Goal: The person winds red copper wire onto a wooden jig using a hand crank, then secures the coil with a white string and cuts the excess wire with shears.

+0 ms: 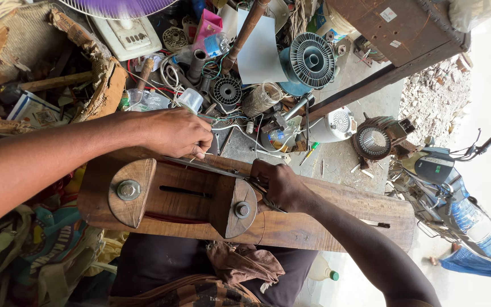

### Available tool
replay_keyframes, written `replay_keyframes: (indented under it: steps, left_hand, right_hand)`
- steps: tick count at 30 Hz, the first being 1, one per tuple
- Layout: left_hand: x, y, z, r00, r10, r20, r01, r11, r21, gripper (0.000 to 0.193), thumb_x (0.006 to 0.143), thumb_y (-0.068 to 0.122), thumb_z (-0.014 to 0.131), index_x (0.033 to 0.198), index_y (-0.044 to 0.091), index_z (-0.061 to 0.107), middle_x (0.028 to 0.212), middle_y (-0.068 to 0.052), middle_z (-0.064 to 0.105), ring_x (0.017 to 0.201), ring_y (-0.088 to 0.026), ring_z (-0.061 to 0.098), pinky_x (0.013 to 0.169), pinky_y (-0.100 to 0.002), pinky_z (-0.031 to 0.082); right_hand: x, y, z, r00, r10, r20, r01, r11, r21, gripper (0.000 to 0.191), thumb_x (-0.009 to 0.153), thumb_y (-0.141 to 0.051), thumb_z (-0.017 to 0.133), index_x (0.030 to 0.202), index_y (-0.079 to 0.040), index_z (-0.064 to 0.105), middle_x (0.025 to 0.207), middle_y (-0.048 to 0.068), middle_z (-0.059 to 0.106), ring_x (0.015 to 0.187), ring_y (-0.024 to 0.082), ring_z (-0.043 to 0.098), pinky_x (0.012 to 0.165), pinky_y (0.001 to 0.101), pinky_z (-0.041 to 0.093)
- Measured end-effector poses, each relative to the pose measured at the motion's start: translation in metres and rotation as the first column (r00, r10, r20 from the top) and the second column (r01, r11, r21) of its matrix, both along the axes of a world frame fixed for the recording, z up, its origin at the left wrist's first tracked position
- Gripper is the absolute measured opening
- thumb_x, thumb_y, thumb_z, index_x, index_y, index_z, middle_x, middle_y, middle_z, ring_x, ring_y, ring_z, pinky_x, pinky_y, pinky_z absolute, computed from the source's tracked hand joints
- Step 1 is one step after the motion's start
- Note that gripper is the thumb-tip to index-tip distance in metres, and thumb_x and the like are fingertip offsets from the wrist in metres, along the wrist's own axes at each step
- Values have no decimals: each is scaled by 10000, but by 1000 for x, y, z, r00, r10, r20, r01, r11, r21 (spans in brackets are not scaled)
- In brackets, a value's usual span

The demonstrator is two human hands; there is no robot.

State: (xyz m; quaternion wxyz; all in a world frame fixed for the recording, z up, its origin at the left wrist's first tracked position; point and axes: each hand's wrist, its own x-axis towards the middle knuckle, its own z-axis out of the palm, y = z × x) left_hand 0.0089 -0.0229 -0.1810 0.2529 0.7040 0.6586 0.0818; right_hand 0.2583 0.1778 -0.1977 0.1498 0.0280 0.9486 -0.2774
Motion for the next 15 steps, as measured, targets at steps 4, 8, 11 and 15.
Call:
replay_keyframes:
  steps: [4,8,11,15]
  left_hand:
    - [-10,-5,-7,995,-97,-1,93,949,301,230,932,362,718,826,157,720,798,16,740,1057,-218,700,978,-441,513]
    - [-7,-8,-4,997,60,38,-62,997,38,230,920,344,677,876,119,678,912,-21,654,860,-207,713,829,-429,559]
    - [0,-5,-1,998,18,-64,-16,999,29,249,935,373,662,899,127,657,911,-10,650,822,-200,720,804,-408,575]
    - [-1,-7,-1,1000,16,-12,-14,995,101,265,910,374,683,865,113,670,884,-25,663,825,-212,716,791,-420,566]
  right_hand:
    - [-7,-12,11,988,-121,96,118,992,35,472,634,-51,898,965,-55,562,777,71,707,715,188,689,639,387,550]
    - [-5,-16,15,993,-113,43,113,994,-3,418,688,-56,870,978,-44,568,784,89,714,717,191,696,643,387,550]
    - [-1,-15,15,987,-134,83,133,991,28,387,742,-101,864,987,-46,570,767,107,708,709,217,692,649,390,550]
    - [-2,-12,13,994,-94,62,91,995,50,445,681,-114,887,997,-48,581,805,114,725,739,240,716,666,405,553]
